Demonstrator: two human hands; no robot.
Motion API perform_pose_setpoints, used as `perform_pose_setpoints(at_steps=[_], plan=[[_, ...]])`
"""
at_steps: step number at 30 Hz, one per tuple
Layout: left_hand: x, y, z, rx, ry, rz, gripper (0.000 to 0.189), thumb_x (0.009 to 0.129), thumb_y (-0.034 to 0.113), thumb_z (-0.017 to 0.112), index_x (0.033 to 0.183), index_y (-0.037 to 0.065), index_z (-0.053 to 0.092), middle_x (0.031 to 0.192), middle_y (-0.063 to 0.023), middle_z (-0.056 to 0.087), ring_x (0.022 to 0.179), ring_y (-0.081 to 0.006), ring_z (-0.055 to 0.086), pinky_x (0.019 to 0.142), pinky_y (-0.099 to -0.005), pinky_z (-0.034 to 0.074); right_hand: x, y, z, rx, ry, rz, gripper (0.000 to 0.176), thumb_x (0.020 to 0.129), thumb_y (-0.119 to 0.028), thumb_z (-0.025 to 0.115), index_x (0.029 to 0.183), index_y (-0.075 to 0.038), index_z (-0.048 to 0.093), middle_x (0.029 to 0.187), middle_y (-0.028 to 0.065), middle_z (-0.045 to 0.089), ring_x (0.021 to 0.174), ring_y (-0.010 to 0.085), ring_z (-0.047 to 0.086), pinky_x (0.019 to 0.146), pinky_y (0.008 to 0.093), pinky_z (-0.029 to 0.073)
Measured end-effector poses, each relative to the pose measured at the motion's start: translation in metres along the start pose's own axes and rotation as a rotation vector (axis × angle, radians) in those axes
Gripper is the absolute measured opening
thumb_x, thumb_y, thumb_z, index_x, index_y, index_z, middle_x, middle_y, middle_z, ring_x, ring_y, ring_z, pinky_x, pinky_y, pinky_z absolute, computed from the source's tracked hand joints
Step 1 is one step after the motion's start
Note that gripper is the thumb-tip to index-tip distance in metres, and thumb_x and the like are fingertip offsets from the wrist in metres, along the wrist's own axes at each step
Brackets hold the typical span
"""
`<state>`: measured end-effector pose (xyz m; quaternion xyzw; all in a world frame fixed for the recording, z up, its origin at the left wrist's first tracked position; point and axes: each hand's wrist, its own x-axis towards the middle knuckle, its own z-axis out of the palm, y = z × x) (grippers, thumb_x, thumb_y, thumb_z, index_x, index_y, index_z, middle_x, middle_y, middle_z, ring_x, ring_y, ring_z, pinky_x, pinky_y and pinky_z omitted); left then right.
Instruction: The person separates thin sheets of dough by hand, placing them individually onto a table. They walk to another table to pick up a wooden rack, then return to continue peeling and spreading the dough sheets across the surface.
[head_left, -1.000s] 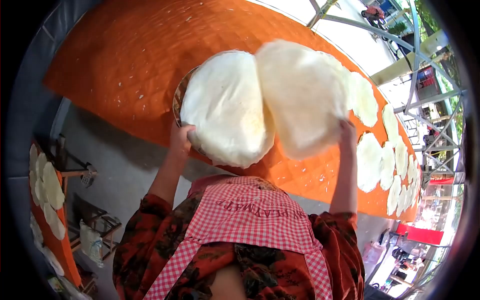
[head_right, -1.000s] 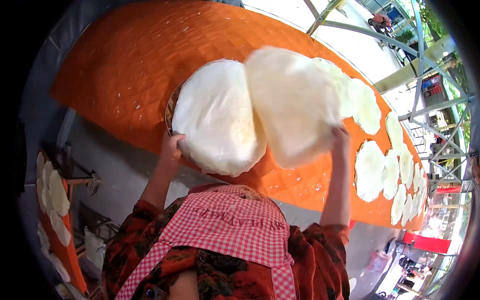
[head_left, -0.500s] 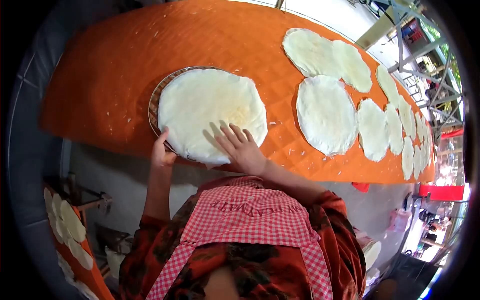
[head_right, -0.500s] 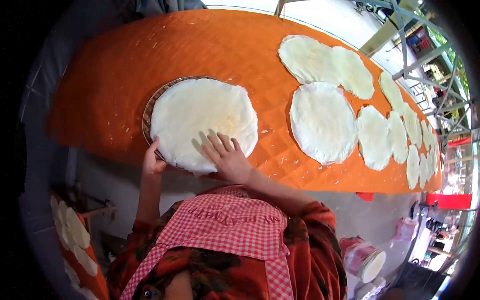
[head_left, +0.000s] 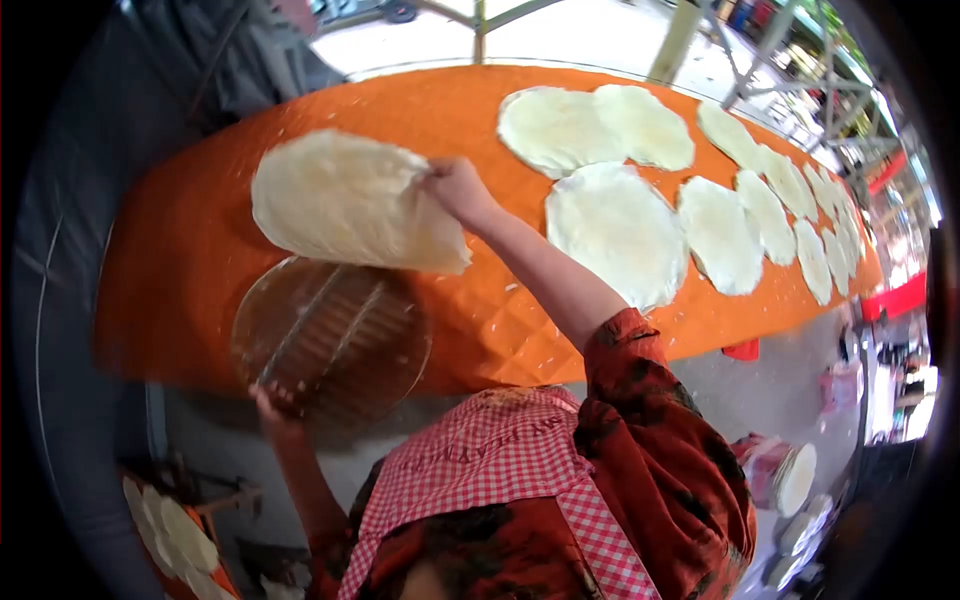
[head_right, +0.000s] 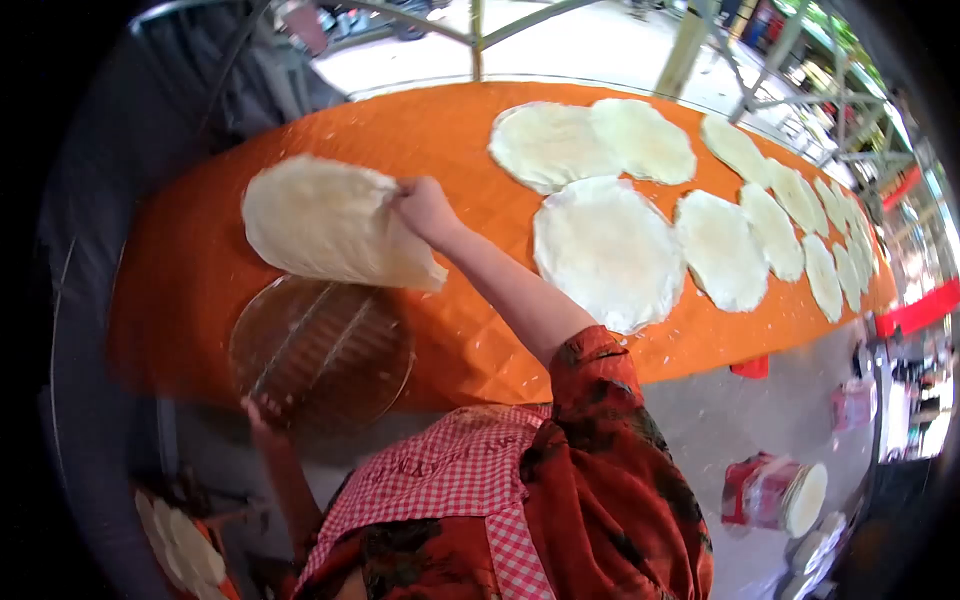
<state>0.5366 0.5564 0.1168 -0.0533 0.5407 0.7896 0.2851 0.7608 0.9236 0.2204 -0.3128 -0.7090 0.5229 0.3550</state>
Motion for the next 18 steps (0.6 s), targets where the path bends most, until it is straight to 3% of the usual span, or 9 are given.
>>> perform_pose_setpoints(at_steps=[1,3,7,9,10,11,13,15,18], plan=[[0.008,0.007,-0.017,0.040,-0.001,0.040,0.036,0.094,0.047,0.049,0.087,0.011,0.053,0.071,0.0015,0.043,0.061,-0.0132,0.042,0.070,-0.0370,0.050,0.008,0.005,-0.019,0.109,0.050,0.069,0.018,0.078,-0.013,0.061,0.083,0.004,0.066,0.073,0.0164,0.067,0.075,0.0198,0.066,0.063,0.0376,0.051],[0.057,0.021,-0.082,-0.096,-0.687,0.062,0.032,0.093,0.044,0.049,0.092,0.013,0.056,0.072,-0.0003,0.047,0.065,-0.0143,0.046,0.077,-0.0425,0.050,0.030,0.058,-0.063,0.037,0.233,0.067,0.019,0.079,-0.015,0.063,0.080,0.003,0.067,0.071,0.0127,0.066,0.069,0.0192,0.064,0.057,0.0375,0.050],[0.007,0.025,0.038,0.087,-0.205,0.188,0.031,0.093,0.043,0.049,0.092,0.013,0.056,0.071,0.0008,0.046,0.064,-0.0130,0.046,0.075,-0.0397,0.050,-0.036,0.165,-0.112,-0.327,0.362,0.302,0.032,0.078,-0.027,0.065,0.093,0.002,0.066,0.084,0.0176,0.067,0.080,0.0291,0.064,0.068,0.0440,0.049],[-0.018,0.017,0.089,0.109,-0.203,0.190,0.030,0.093,0.043,0.049,0.092,0.014,0.056,0.071,0.0013,0.046,0.064,-0.0124,0.046,0.073,-0.0383,0.049,-0.117,0.177,-0.123,-0.440,0.374,0.469,0.037,0.079,-0.030,0.063,0.098,0.002,0.065,0.087,0.0212,0.066,0.084,0.0363,0.063,0.074,0.0465,0.048],[-0.030,0.011,0.111,0.119,-0.220,0.185,0.030,0.093,0.043,0.049,0.092,0.014,0.056,0.071,0.0016,0.046,0.064,-0.0120,0.046,0.073,-0.0376,0.049,-0.168,0.171,-0.129,-0.240,0.287,0.483,0.036,0.080,-0.028,0.062,0.099,0.002,0.063,0.084,0.0217,0.066,0.080,0.0345,0.063,0.073,0.0454,0.048],[-0.043,0.006,0.130,0.128,-0.231,0.177,0.030,0.094,0.043,0.049,0.092,0.014,0.056,0.071,0.0019,0.046,0.064,-0.0117,0.046,0.072,-0.0369,0.049,-0.213,0.176,-0.129,-0.317,0.316,0.322,0.031,0.080,-0.026,0.063,0.094,0.002,0.063,0.077,0.0197,0.064,0.073,0.0268,0.062,0.067,0.0417,0.048],[-0.076,-0.006,0.166,0.136,-0.282,0.164,0.029,0.094,0.043,0.049,0.092,0.014,0.056,0.070,0.0025,0.046,0.063,-0.0111,0.046,0.071,-0.0355,0.048,-0.297,0.198,-0.146,-0.267,0.134,0.372,0.026,0.082,-0.025,0.066,0.087,0.000,0.066,0.068,0.0132,0.060,0.068,0.0174,0.061,0.059,0.0367,0.049],[-0.116,-0.024,0.201,0.141,-0.358,0.152,0.029,0.094,0.042,0.049,0.092,0.014,0.056,0.070,0.0030,0.046,0.063,-0.0104,0.046,0.070,-0.0341,0.048,-0.350,0.162,-0.176,0.006,-0.028,0.750,0.034,0.086,-0.035,0.065,0.103,-0.005,0.065,0.089,0.0059,0.066,0.074,0.0180,0.063,0.067,0.0323,0.052],[-0.192,-0.063,0.254,0.134,-0.488,0.118,0.028,0.094,0.042,0.049,0.092,0.015,0.056,0.069,0.0038,0.046,0.063,-0.0095,0.046,0.068,-0.0320,0.047,-0.406,0.147,-0.238,0.228,0.026,0.728,0.039,0.087,-0.042,0.062,0.110,-0.009,0.063,0.099,0.0029,0.064,0.083,0.0170,0.062,0.070,0.0311,0.053]])
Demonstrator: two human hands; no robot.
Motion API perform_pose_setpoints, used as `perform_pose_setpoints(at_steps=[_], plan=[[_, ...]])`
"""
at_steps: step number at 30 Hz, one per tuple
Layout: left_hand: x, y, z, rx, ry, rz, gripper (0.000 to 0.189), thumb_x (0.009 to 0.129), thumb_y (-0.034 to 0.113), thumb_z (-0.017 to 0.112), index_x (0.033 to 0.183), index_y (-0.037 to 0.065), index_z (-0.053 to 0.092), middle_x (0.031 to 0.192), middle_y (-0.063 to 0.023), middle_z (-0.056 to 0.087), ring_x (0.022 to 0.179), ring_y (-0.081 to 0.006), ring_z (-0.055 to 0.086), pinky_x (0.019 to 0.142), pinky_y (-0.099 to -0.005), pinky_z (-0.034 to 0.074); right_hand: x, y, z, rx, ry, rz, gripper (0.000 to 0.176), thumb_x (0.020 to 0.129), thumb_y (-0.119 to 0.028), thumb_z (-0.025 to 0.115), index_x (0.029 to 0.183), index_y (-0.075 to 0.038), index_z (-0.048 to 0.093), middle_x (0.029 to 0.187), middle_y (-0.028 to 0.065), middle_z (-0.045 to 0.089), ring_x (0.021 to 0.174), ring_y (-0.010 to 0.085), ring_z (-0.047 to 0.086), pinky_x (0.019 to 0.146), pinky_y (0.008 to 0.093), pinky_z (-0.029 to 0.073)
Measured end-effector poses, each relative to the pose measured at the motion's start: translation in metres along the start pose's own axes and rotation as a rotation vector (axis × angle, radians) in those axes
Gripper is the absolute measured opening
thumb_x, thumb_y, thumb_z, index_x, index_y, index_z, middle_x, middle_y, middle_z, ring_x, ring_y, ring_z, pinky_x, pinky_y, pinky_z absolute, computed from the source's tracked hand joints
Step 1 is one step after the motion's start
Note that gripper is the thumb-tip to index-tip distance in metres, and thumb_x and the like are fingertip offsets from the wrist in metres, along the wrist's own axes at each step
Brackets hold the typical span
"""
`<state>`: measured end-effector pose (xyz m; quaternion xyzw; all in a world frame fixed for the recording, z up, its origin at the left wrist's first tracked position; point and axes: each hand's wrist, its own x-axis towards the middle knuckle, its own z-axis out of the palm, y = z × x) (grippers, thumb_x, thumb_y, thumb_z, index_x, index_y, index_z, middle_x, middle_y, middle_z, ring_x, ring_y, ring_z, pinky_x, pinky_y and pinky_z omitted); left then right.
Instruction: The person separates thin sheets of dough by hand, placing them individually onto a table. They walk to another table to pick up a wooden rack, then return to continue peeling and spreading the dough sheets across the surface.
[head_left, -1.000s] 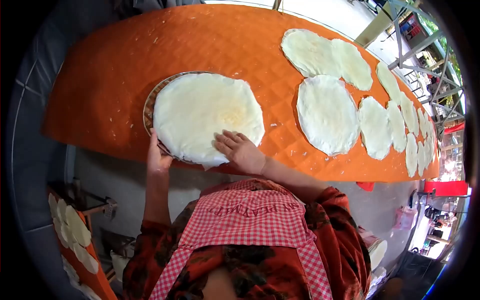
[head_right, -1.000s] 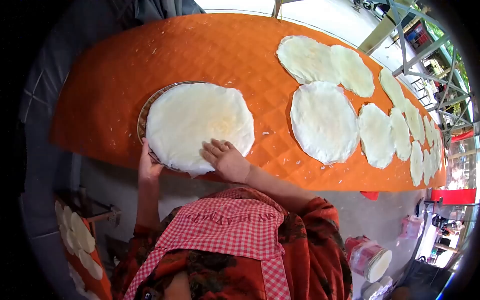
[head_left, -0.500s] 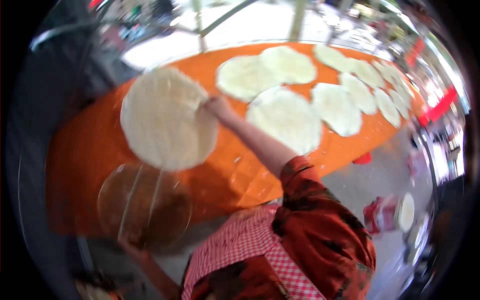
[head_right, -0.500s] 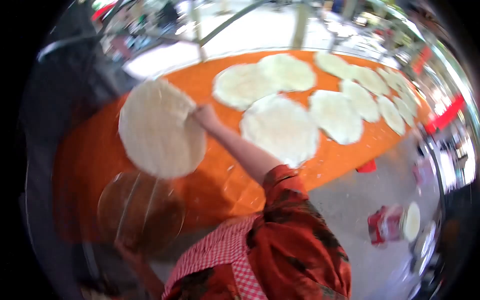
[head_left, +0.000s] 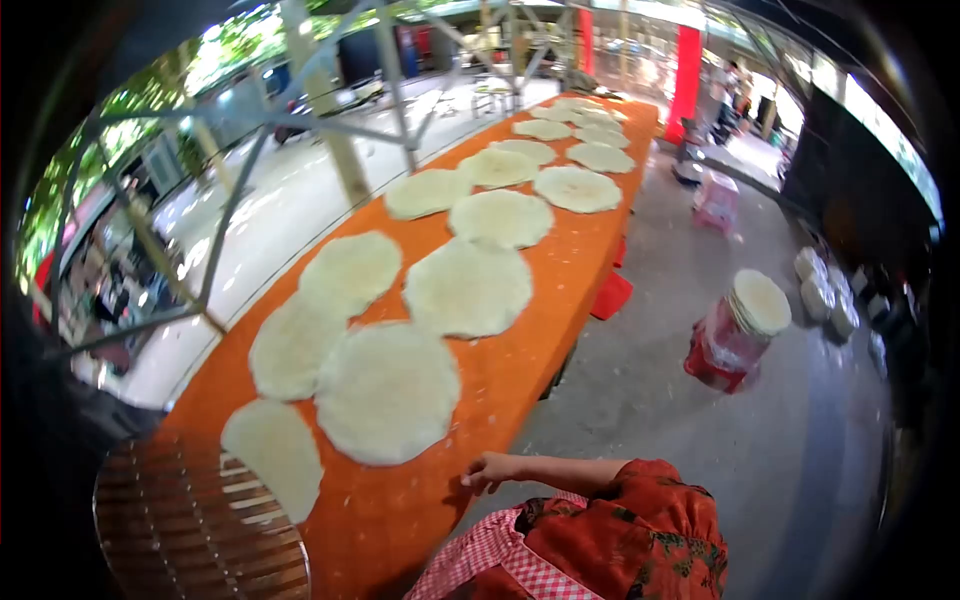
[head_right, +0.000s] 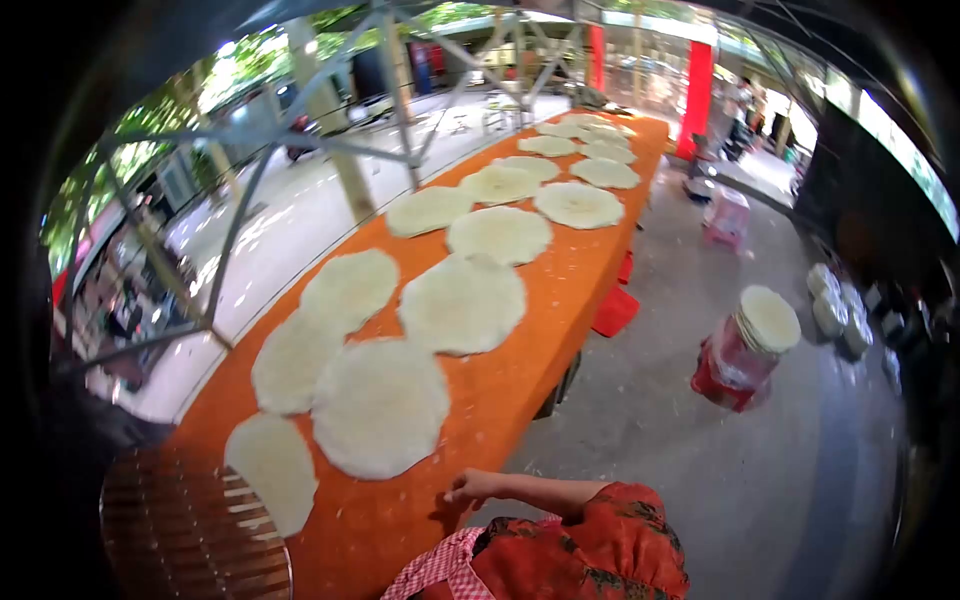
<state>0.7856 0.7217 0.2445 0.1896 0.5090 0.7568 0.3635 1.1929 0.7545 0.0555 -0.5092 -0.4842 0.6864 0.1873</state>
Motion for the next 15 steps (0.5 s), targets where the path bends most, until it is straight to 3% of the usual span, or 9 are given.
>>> perform_pose_setpoints(at_steps=[1,3,5,6,8,11,14,15], plan=[[-0.019,-0.010,0.033,-0.005,-0.053,-0.010,0.028,0.094,0.042,0.050,0.092,0.015,0.056,0.069,0.0041,0.046,0.062,-0.0092,0.046,0.067,-0.0313,0.047,-0.019,-0.003,-0.022,0.070,0.048,-0.104,0.040,0.087,-0.044,0.061,0.106,-0.009,0.065,0.099,0.0030,0.064,0.091,0.0155,0.061,0.067,0.0311,0.053],[-0.060,-0.033,0.102,0.001,-0.172,-0.031,0.028,0.095,0.042,0.050,0.092,0.015,0.056,0.069,0.0047,0.046,0.062,-0.0085,0.046,0.066,-0.0299,0.046,-0.066,-0.010,-0.070,0.335,0.004,-0.256,0.046,0.089,-0.047,0.057,0.115,-0.009,0.060,0.108,0.0049,0.063,0.098,0.0169,0.060,0.074,0.0313,0.052],[-0.105,-0.056,0.173,0.036,-0.298,-0.068,0.027,0.095,0.041,0.050,0.092,0.015,0.056,0.068,0.0052,0.046,0.062,-0.0079,0.046,0.065,-0.0285,0.046,-0.116,-0.009,-0.111,0.691,-0.172,-0.430,0.059,0.091,-0.054,0.048,0.133,-0.012,0.044,0.133,0.0047,0.051,0.116,0.0206,0.051,0.090,0.0399,0.045],[-0.126,-0.070,0.204,0.048,-0.358,-0.103,0.027,0.095,0.041,0.050,0.092,0.015,0.056,0.068,0.0055,0.046,0.062,-0.0076,0.046,0.065,-0.0278,0.046,-0.139,-0.008,-0.131,0.820,-0.252,-0.555,0.061,0.091,-0.053,0.049,0.135,-0.012,0.040,0.135,0.0028,0.049,0.123,0.0230,0.045,0.095,0.0427,0.041],[-0.164,-0.093,0.268,0.057,-0.456,-0.164,0.027,0.095,0.041,0.050,0.092,0.015,0.056,0.068,0.0061,0.046,0.061,-0.0069,0.045,0.063,-0.0264,0.045,-0.198,-0.014,-0.179,0.997,-0.297,-0.709,0.065,0.089,-0.046,0.057,0.140,-0.013,0.035,0.138,0.0055,0.045,0.119,0.0247,0.050,0.095,0.0432,0.045],[-0.209,-0.128,0.353,0.028,-0.613,-0.284,0.026,0.095,0.041,0.050,0.092,0.016,0.056,0.067,0.0069,0.046,0.061,-0.0060,0.045,0.062,-0.0243,0.044,-0.249,0.002,-0.257,1.067,-0.094,-0.730,0.062,0.090,-0.036,0.060,0.140,-0.010,0.033,0.137,0.0083,0.045,0.118,0.0257,0.052,0.095,0.0451,0.047],[-0.259,-0.173,0.444,-0.064,-0.864,-0.439,0.028,0.095,0.042,0.051,0.092,0.015,0.057,0.066,0.0075,0.046,0.059,-0.0049,0.045,0.059,-0.0226,0.045,-0.277,0.027,-0.323,1.167,0.163,-0.761,0.053,0.092,-0.027,0.058,0.137,-0.010,0.036,0.135,0.0087,0.046,0.114,0.0265,0.055,0.090,0.0416,0.052],[-0.286,-0.190,0.482,-0.029,-0.827,-0.465,0.030,0.095,0.043,0.050,0.092,0.015,0.056,0.063,0.0066,0.044,0.057,-0.0070,0.046,0.060,-0.0258,0.046,-0.287,0.031,-0.349,1.267,0.184,-0.799,0.051,0.093,-0.024,0.056,0.136,-0.007,0.035,0.136,0.0087,0.045,0.113,0.0254,0.056,0.092,0.0407,0.051]])
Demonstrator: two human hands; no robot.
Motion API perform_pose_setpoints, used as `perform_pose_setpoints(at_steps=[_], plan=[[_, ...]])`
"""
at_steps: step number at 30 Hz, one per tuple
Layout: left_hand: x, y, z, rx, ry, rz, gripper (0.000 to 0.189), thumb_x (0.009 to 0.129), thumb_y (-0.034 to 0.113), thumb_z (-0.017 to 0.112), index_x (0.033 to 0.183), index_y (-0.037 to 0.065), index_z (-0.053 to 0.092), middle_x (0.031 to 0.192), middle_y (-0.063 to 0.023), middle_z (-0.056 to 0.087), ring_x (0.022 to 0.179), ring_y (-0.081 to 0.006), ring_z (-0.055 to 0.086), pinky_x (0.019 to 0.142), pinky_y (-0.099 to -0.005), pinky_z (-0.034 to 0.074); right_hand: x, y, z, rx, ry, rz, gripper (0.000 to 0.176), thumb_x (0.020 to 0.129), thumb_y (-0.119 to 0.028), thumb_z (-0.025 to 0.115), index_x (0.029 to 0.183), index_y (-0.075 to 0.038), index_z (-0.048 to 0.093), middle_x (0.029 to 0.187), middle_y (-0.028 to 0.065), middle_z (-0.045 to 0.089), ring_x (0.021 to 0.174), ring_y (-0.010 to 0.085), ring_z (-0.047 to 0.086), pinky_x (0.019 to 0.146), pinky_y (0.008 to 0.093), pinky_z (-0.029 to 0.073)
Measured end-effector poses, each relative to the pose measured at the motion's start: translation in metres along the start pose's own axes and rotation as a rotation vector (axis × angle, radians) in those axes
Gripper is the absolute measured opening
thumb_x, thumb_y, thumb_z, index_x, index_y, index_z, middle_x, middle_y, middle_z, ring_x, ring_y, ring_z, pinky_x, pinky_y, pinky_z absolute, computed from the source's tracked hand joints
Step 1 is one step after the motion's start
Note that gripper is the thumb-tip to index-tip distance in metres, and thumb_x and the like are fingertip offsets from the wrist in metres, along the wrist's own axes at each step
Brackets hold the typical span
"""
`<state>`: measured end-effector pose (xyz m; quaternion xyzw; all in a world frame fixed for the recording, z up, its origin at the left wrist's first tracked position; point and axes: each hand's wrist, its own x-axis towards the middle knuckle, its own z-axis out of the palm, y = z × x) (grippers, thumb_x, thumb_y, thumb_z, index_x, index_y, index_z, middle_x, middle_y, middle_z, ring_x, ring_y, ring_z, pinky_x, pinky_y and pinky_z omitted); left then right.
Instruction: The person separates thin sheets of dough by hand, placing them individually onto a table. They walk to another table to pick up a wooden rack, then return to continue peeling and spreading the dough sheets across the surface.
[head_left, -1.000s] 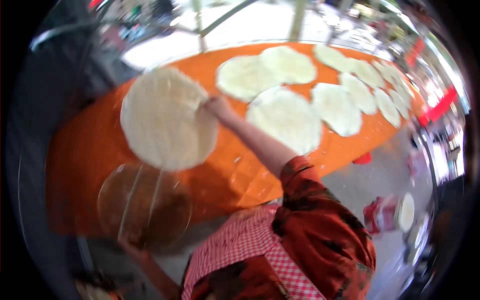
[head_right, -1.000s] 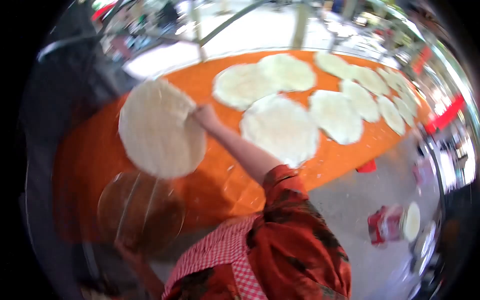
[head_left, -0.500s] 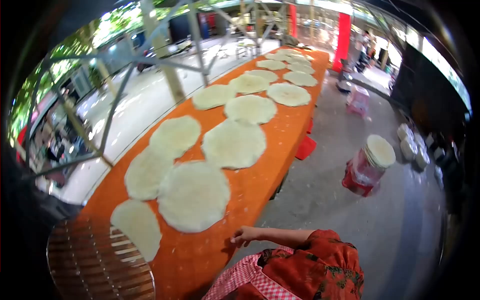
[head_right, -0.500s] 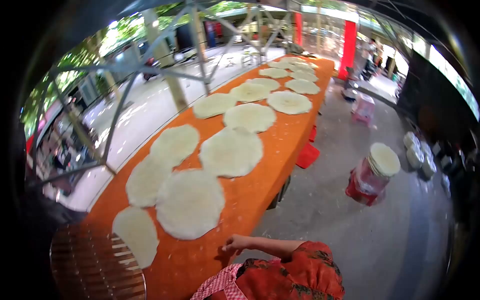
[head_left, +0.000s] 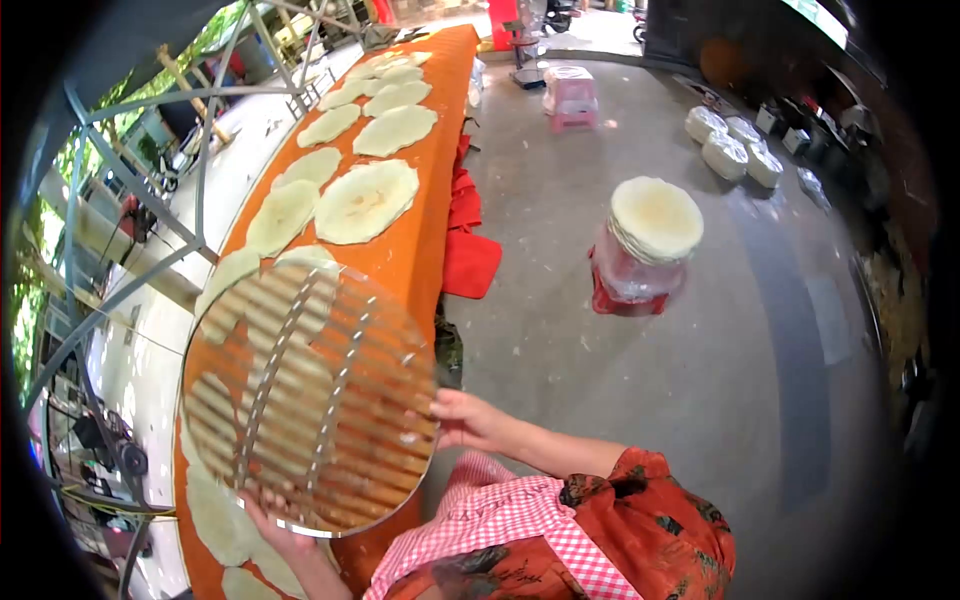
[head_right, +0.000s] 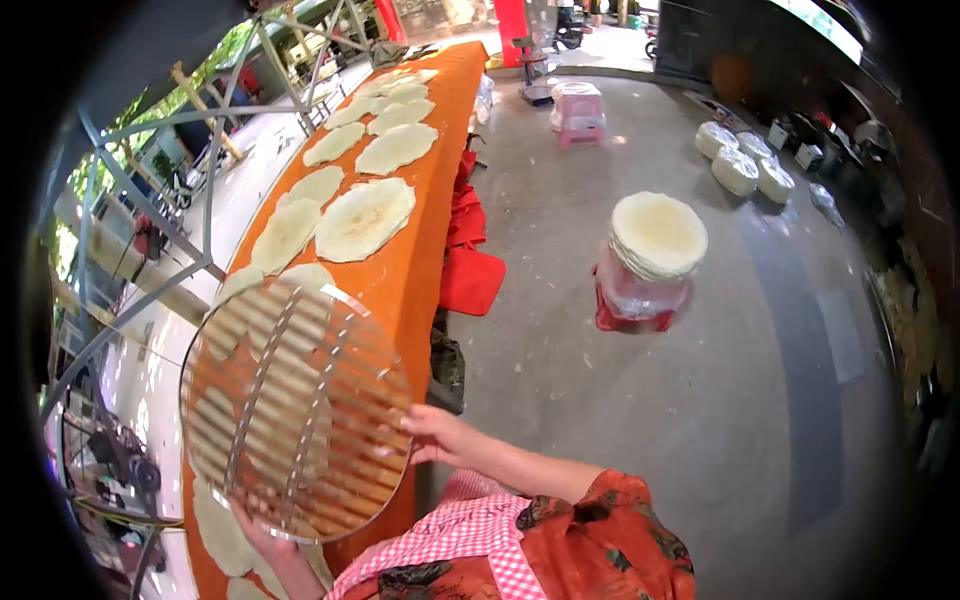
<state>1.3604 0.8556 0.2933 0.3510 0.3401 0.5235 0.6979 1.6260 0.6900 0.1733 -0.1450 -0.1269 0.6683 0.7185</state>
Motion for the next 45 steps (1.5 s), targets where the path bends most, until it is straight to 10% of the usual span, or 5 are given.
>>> perform_pose_setpoints(at_steps=[15,19,25,37,45], plan=[[0.301,-0.415,0.478,-0.049,-0.470,-0.725,0.027,0.098,0.037,0.044,0.095,0.011,0.050,0.071,-0.0001,0.051,0.062,-0.0131,0.051,0.058,-0.0290,0.045,0.035,-0.474,-0.195,-0.242,0.874,-0.630,0.070,0.081,-0.004,0.062,0.142,-0.003,0.027,0.135,0.0146,0.047,0.125,0.0259,0.046,0.100,0.0438,0.043],[0.351,-0.538,0.623,0.061,-0.870,-0.757,0.024,0.098,0.035,0.044,0.096,0.012,0.050,0.074,0.0008,0.051,0.066,-0.0137,0.053,0.060,-0.0317,0.047,0.015,-0.590,-0.295,-0.246,0.881,-0.769,0.065,0.081,-0.011,0.062,0.140,-0.006,0.034,0.132,0.0098,0.050,0.119,0.0244,0.050,0.093,0.0414,0.048],[0.437,-0.615,0.794,0.415,-0.836,-0.696,0.024,0.093,0.018,0.054,0.115,0.007,0.052,0.101,-0.0049,0.059,0.082,-0.0155,0.059,0.072,-0.0296,0.050,0.069,-0.783,-0.428,0.012,0.886,-0.833,0.050,0.085,-0.004,0.054,0.133,-0.005,0.044,0.118,0.0071,0.057,0.112,0.0243,0.054,0.094,0.0405,0.046],[0.719,-0.752,0.922,0.477,0.060,-0.423,0.009,0.090,0.020,0.059,0.093,0.011,0.057,0.076,-0.0023,0.060,0.063,-0.0121,0.055,0.058,-0.0268,0.049,0.291,-1.227,-0.659,0.065,0.913,-0.763,0.034,0.085,-0.002,0.054,0.119,-0.005,0.056,0.112,0.0078,0.063,0.104,0.0239,0.060,0.088,0.0395,0.050],[0.864,-0.944,1.298,0.462,-0.548,-0.527,0.011,0.088,0.013,0.059,0.093,0.003,0.058,0.077,-0.0029,0.058,0.067,-0.0109,0.055,0.061,-0.0255,0.048,0.370,-1.518,-0.728,-0.038,0.907,-0.722,0.037,0.085,0.000,0.051,0.122,-0.004,0.054,0.119,0.0096,0.061,0.111,0.0259,0.057,0.093,0.0412,0.048]])
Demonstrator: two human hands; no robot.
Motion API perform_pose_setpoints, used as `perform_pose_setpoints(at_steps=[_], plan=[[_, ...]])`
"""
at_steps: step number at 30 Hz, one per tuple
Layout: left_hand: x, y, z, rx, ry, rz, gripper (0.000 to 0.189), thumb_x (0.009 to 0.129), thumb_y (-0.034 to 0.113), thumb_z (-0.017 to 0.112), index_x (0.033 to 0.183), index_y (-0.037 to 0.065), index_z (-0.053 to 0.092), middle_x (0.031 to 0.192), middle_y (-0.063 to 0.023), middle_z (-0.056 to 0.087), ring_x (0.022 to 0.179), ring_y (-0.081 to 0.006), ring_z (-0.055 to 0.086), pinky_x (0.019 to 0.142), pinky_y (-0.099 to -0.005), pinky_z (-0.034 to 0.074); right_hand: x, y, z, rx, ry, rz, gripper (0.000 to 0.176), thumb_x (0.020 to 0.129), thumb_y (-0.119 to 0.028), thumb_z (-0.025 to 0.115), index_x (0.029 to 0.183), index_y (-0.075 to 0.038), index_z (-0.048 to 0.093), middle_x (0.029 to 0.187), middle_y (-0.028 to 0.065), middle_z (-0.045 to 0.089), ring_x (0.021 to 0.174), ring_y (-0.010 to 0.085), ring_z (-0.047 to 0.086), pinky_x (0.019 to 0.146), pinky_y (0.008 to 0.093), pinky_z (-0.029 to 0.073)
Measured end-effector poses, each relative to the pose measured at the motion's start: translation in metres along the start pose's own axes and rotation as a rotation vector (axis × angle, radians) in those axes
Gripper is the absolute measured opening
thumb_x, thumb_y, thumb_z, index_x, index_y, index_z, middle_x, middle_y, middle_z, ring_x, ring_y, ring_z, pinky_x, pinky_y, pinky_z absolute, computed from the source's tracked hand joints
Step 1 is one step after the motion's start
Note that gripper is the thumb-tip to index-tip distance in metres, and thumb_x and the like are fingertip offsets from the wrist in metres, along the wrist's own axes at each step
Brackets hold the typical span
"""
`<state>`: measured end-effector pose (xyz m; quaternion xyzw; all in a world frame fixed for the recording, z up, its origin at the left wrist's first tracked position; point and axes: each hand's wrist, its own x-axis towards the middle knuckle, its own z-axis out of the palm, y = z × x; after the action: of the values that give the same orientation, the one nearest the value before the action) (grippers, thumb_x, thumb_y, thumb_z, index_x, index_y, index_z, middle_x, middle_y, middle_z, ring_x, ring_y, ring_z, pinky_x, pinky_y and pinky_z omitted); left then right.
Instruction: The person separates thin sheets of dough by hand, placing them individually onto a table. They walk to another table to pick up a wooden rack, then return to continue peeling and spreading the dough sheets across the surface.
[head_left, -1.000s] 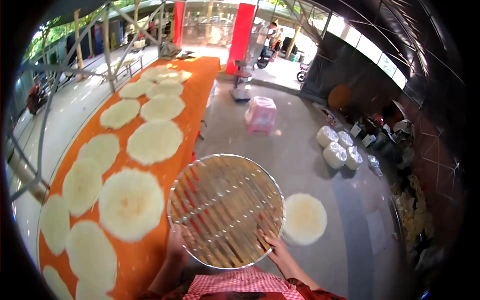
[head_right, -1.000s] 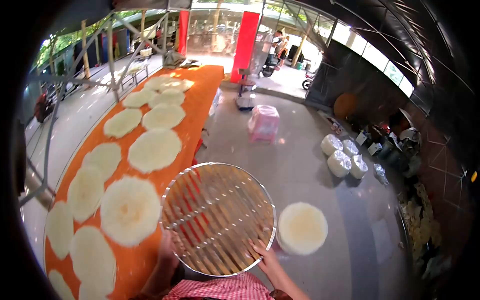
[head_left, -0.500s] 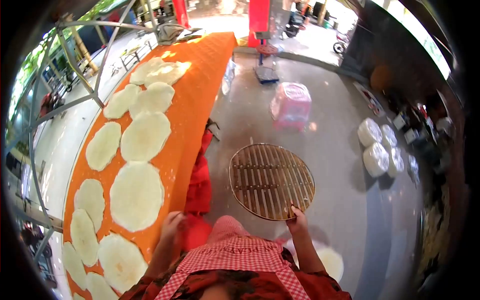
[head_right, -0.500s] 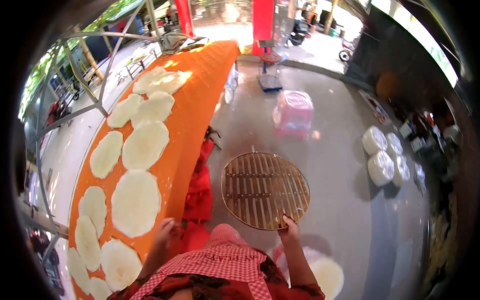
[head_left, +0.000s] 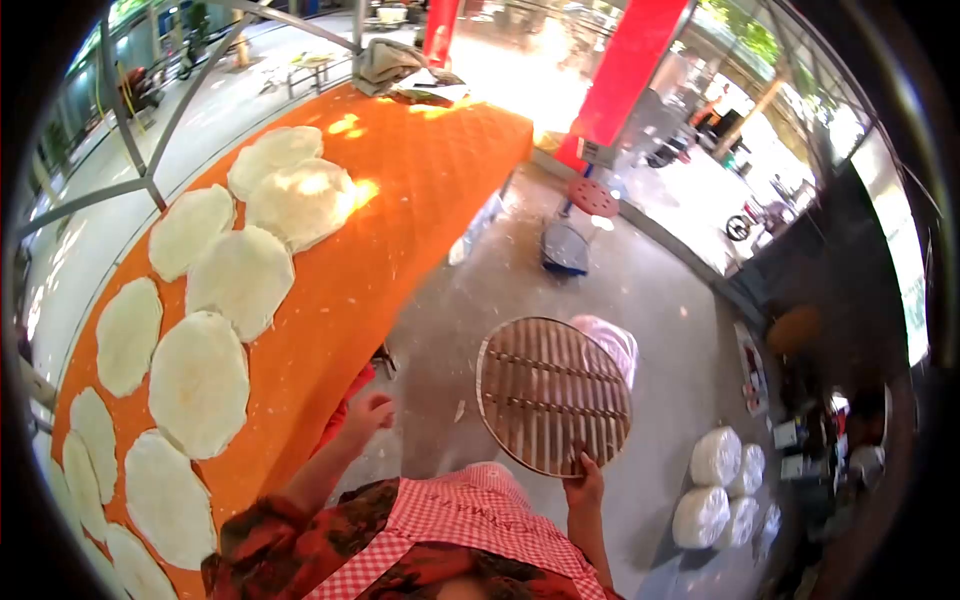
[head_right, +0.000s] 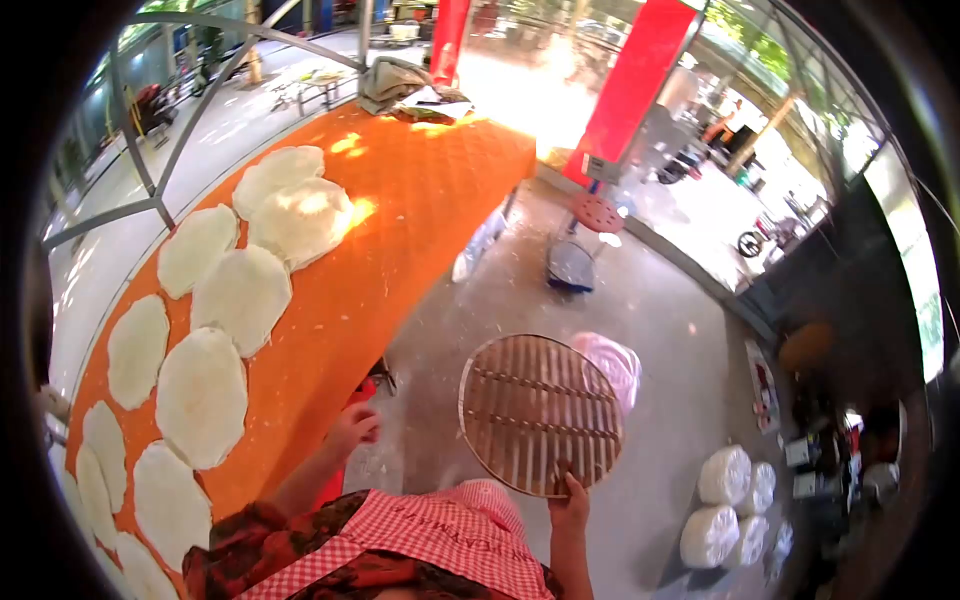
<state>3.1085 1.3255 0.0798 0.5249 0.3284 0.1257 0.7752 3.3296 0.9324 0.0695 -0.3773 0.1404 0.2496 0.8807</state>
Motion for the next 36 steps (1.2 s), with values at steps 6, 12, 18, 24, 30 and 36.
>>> perform_pose_setpoints(at_steps=[6,12,18,24,30,36], plan=[[0.229,0.062,0.109,0.211,-0.051,0.370,0.011,0.088,0.011,0.059,0.091,0.001,0.057,0.072,-0.0008,0.056,0.063,-0.0089,0.052,0.058,-0.0240,0.043,0.237,-0.063,0.004,-0.033,0.023,0.035,0.036,0.085,0.002,0.050,0.119,-0.009,0.056,0.114,0.0064,0.063,0.108,0.0226,0.058,0.089,0.0399,0.051],[0.350,0.070,0.106,0.311,0.245,0.260,0.006,0.086,0.008,0.060,0.089,0.003,0.058,0.071,-0.0006,0.056,0.062,-0.0082,0.052,0.054,-0.0234,0.042,0.478,-0.103,0.155,0.030,-0.220,0.110,0.040,0.085,0.005,0.050,0.122,-0.010,0.051,0.115,0.0068,0.060,0.106,0.0228,0.059,0.089,0.0382,0.052],[0.414,0.115,0.098,0.216,0.642,0.194,0.007,0.087,0.009,0.060,0.089,0.002,0.057,0.074,-0.0012,0.057,0.063,-0.0073,0.052,0.054,-0.0222,0.041,0.702,-0.085,0.338,-0.046,-0.362,0.260,0.030,0.087,0.001,0.054,0.115,-0.009,0.058,0.110,0.0037,0.063,0.102,0.0207,0.060,0.087,0.0370,0.051],[0.579,0.135,0.085,0.266,0.828,0.338,0.007,0.087,0.009,0.060,0.089,0.003,0.059,0.076,-0.0017,0.057,0.067,-0.0091,0.054,0.061,-0.0232,0.044,0.929,-0.023,0.515,-0.098,-0.477,0.316,0.015,0.088,-0.006,0.059,0.102,-0.009,0.063,0.100,0.0059,0.067,0.092,0.0220,0.064,0.078,0.0372,0.055],[0.663,0.176,0.122,0.360,0.889,0.268,0.010,0.085,0.010,0.061,0.091,0.002,0.060,0.078,-0.0035,0.060,0.073,-0.0109,0.057,0.065,-0.0264,0.047,1.080,0.028,0.605,-0.181,-0.464,0.443,0.013,0.086,-0.007,0.061,0.099,-0.009,0.063,0.097,0.0064,0.069,0.090,0.0231,0.066,0.077,0.0403,0.056],[0.643,0.248,0.120,0.472,1.171,0.074,0.011,0.084,0.010,0.062,0.091,0.002,0.062,0.077,-0.0050,0.063,0.071,-0.0121,0.059,0.065,-0.0272,0.049,1.171,0.075,0.696,-0.749,-0.895,0.845,0.032,0.088,-0.041,0.062,0.105,-0.014,0.058,0.088,0.0021,0.064,0.063,0.0213,0.056,0.057,0.0322,0.050]])
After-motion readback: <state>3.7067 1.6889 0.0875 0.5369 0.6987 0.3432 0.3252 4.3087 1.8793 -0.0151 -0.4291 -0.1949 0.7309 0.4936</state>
